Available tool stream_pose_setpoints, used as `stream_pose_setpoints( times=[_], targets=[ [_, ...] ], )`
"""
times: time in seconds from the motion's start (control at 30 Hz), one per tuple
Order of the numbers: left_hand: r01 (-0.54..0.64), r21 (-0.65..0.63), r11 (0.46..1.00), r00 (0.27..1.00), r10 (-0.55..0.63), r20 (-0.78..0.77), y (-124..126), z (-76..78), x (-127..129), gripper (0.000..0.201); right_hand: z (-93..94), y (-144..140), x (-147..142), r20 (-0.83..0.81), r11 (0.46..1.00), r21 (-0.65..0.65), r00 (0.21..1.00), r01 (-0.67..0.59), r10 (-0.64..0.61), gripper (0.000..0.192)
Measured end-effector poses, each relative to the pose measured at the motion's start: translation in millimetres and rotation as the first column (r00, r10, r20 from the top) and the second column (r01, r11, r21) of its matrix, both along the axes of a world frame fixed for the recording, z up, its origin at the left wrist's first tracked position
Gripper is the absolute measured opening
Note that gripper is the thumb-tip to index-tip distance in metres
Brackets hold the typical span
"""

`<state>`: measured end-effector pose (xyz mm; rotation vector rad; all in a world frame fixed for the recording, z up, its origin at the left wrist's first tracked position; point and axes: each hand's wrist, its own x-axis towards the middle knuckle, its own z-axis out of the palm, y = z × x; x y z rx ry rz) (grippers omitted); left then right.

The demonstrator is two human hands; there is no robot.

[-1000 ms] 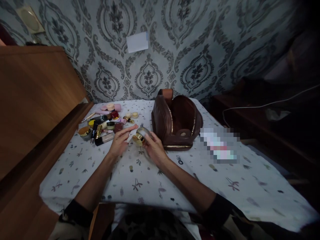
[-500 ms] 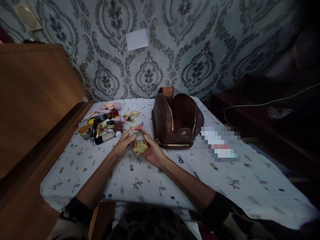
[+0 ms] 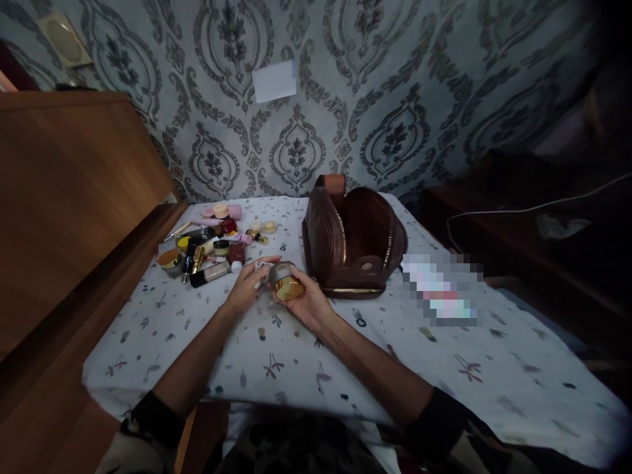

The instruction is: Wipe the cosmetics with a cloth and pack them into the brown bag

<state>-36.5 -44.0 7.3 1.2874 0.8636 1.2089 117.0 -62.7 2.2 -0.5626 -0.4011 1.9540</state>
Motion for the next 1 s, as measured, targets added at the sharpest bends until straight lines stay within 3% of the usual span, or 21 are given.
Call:
stream_pose_setpoints(
  times=[0.23, 0.33, 0.47, 0.6, 0.73, 0.83, 1.0],
  targets=[
    [-0.073, 0.096, 0.993, 0.989, 0.060, 0.133, -2.2, 10.9, 0.1, 0.049, -8.4, 3.7, 3.3, 0.002, 0.998, -0.011, 0.999, 0.055, -0.055, 0.021],
    [-0.096, 0.213, 0.972, 0.995, 0.090, 0.036, -2.2, 12.1, -0.7, 0.035, -14.5, 7.2, 3.0, 0.033, 0.998, 0.013, 0.998, 0.057, -0.058, 0.019],
    [0.042, 0.300, 0.953, 0.984, 0.012, -0.175, -2.6, 11.6, -3.6, 0.014, -15.0, 8.9, 2.4, 0.045, 0.998, 0.055, 0.998, 0.039, -0.042, 0.016],
    [0.121, 0.305, 0.945, 0.978, -0.061, -0.199, -3.7, 8.7, -3.3, 0.020, -8.5, 6.8, 1.8, 0.034, 0.999, 0.048, 0.999, 0.004, -0.006, 0.022],
    [0.120, 0.324, 0.938, 0.949, -0.013, -0.315, -5.9, 8.2, 0.5, 0.028, -4.7, 2.0, -0.4, 0.110, 0.993, 0.119, 0.994, -0.011, -0.002, 0.032],
    [0.158, 0.325, 0.933, 0.923, -0.022, -0.385, -6.5, 9.3, 1.6, 0.031, -9.0, -0.6, -3.8, 0.198, 0.980, 0.199, 0.978, 0.030, -0.070, 0.039],
    [0.127, 0.283, 0.951, 0.925, -0.011, -0.379, -3.2, 2.9, 2.9, 0.034, -23.3, 1.9, -7.2, 0.318, 0.964, 0.189, 0.917, 0.186, -0.240, 0.045]
  ],
)
